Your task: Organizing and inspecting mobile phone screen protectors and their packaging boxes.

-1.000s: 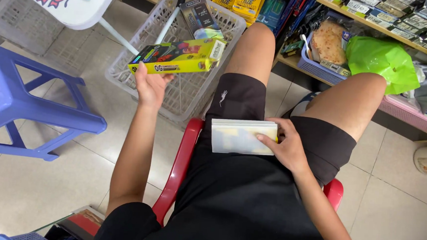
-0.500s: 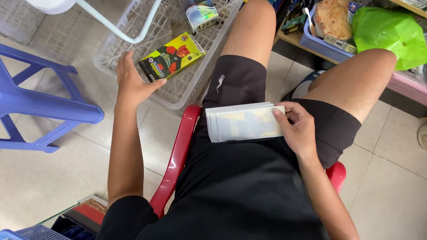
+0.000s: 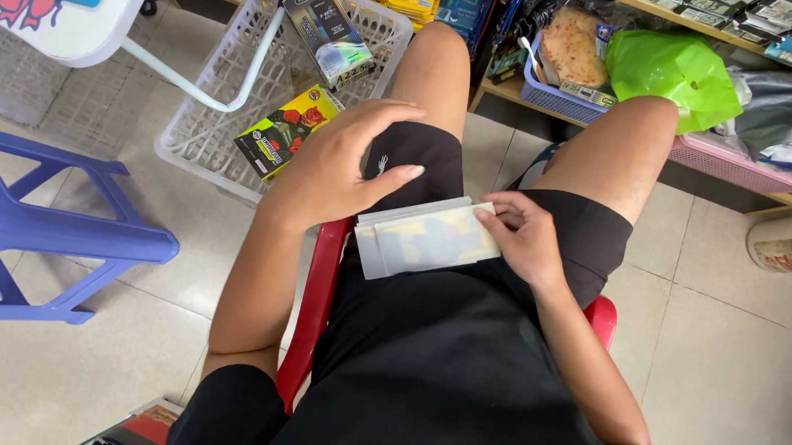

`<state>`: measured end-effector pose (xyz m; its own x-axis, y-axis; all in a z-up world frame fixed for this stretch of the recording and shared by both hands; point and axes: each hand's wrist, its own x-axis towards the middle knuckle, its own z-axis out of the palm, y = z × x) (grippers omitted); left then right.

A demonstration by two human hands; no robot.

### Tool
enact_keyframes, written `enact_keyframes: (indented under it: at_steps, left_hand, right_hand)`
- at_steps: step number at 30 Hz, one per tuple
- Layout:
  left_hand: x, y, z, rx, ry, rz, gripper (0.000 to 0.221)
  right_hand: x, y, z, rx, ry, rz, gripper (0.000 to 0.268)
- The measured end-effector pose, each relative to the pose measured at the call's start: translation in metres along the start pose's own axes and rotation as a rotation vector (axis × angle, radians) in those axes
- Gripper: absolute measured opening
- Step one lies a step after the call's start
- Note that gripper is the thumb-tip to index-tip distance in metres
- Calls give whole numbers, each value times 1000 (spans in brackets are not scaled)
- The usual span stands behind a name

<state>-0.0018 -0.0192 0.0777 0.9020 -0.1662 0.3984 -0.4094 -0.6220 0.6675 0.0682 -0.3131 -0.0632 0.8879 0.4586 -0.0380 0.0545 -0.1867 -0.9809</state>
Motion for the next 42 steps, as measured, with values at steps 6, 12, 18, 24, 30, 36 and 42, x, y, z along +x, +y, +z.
enact_keyframes:
  at_steps: [6, 12, 18, 24, 30, 36, 42]
  left_hand:
    - [35, 13, 22, -116, -154, 226, 68]
    - [43, 24, 53, -757, -713, 206, 88]
    - [21, 27, 56, -777, -820, 92, 63]
    - [21, 41, 58, -623, -759, 57, 61]
    - [27, 11, 68, -581, -809, 54, 41]
    - [30, -23, 94, -994, -432, -49, 44]
    - [19, -10, 149, -1197, -670, 75, 74]
  right_hand:
    - [-9, -54, -45, 150, 84, -370, 28]
    - [-31, -127, -42, 8, 152, -761, 24]
    - [-39, -118, -53, 20, 40, -691, 8]
    - [-49, -142, -56, -339, 134, -714, 10]
    - [-52, -109, -93, 10, 517, -769, 13]
    - [-54, -112, -106, 246, 670, -807, 15]
    - [-54, -98, -72, 83, 363, -541, 14]
